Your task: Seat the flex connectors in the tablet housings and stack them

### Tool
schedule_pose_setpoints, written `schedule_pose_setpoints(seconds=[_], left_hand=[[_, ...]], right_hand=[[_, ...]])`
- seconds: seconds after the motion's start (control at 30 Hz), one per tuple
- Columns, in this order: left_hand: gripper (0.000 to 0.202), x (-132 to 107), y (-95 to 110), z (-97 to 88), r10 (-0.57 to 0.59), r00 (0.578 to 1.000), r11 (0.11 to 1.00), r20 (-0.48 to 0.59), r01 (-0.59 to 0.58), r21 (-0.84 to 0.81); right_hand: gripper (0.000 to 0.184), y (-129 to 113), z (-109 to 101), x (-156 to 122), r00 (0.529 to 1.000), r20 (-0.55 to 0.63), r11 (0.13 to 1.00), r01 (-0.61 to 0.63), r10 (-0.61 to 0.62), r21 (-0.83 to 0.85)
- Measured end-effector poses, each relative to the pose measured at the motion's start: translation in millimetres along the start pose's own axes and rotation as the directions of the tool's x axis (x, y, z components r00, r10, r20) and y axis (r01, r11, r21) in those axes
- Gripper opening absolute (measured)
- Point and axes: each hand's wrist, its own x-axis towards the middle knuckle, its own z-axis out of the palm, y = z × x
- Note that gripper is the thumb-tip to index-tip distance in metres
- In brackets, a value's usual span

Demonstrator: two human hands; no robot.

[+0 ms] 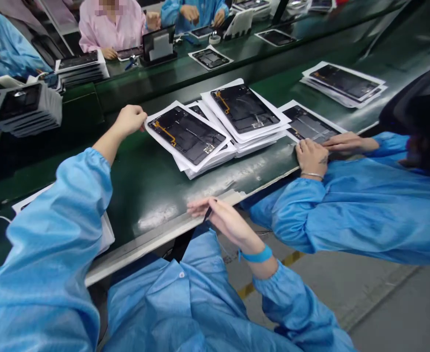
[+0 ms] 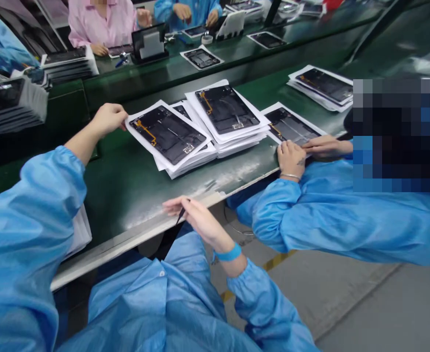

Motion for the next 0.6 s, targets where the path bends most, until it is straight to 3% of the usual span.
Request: schedule_pose_setpoints(seconds=[0.17,0.37,0.47,0.6], left_hand=[[0.015,-42.8,-19.2,-8.5,-0.094,0.988,0.966,0.123,0.120,-0.227],[0.035,-46.4,-14.0,12.4,-0.146,0.965,0.948,0.220,0.200,-0.247],[0.043,-51.4,-6.8,7.8,-0.137,0.961,0.967,0.242,0.183,-0.179],[0.030,-86.0,-9.2,-27.2,-0.087,0.964,0.993,0.250,0.103,-0.051]], right_hand=[[0.051,-29.7,-29.3,38.0,0.979,-0.117,0.985,0.165,-0.169,-0.043],[0.048,-53.3,-52.7,75.4,0.960,-0.140,0.963,0.219,-0.241,-0.155],[0.042,-53.6,-48.2,72.3,0.946,-0.159,0.942,0.240,-0.281,-0.236],[0.052,-21.3,-12.0,30.0,0.968,-0.091,0.933,0.197,-0.234,-0.300]])
